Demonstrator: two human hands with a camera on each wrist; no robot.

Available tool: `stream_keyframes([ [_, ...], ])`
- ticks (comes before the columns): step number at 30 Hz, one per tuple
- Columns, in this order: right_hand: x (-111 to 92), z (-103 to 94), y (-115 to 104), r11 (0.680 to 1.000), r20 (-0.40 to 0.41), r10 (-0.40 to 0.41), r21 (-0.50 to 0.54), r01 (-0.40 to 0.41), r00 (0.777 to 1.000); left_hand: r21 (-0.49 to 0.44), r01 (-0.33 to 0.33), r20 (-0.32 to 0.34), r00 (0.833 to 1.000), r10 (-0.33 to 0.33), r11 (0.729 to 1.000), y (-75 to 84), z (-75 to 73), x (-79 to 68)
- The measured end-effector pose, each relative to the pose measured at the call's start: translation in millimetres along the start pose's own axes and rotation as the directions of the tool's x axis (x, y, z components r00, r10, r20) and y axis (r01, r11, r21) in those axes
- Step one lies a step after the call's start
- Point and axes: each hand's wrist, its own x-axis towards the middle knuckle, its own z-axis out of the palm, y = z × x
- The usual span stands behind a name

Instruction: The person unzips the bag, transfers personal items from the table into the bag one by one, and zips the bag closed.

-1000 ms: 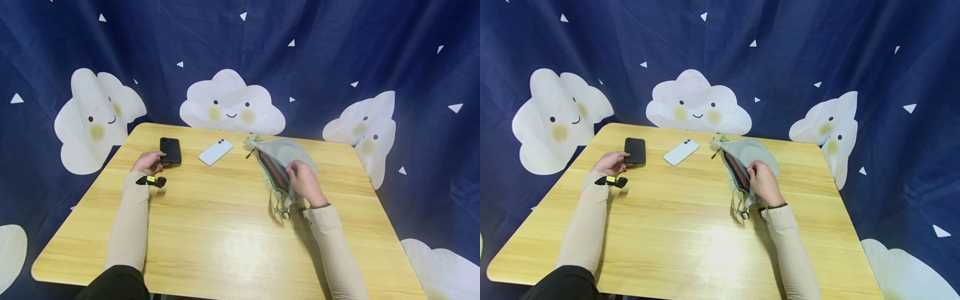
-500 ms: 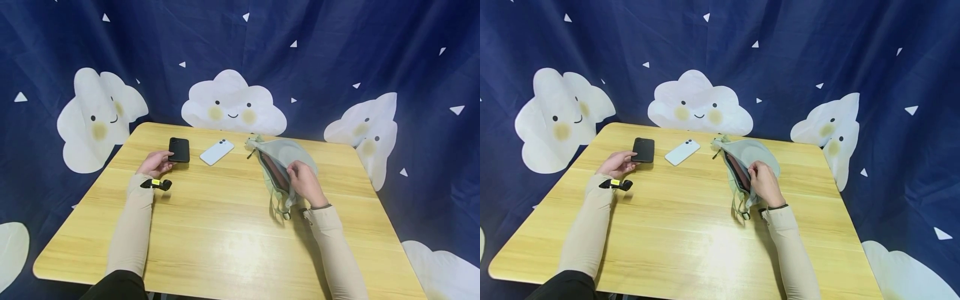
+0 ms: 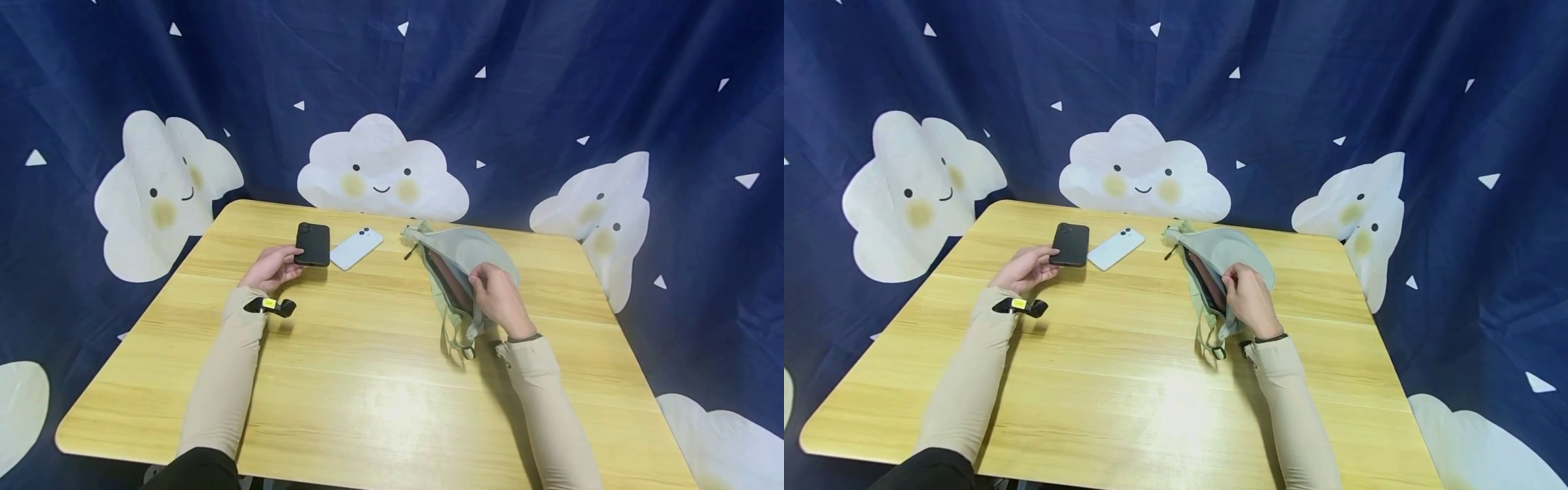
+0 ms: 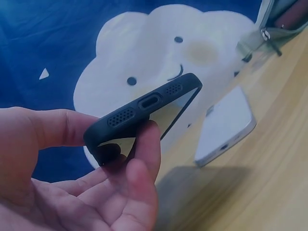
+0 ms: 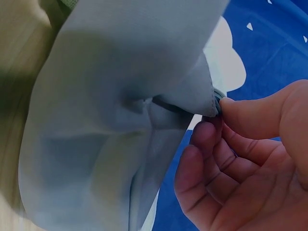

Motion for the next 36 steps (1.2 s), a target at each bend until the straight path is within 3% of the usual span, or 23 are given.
stream_keyframes([
  [14,1,1.2,1,1.0,-0.005,-0.006,0.012,0.006,1.0,-0.077,-0.036,0.068,0.997,0.041,0.996,-12.1,27.9,-1.8],
  [23,1,1.1,1,1.0,0.023,0.012,0.008,-0.012,1.0,-0.062,-0.043,0.067,0.997,0.047,0.997,-21.0,51.0,-4.4],
  [36,2,1.4,1,1.0,0.015,0.009,0.007,-0.009,1.0,-0.023,-0.06,0.17,0.983,0.063,0.998,-38.8,90.5,-5.5],
])
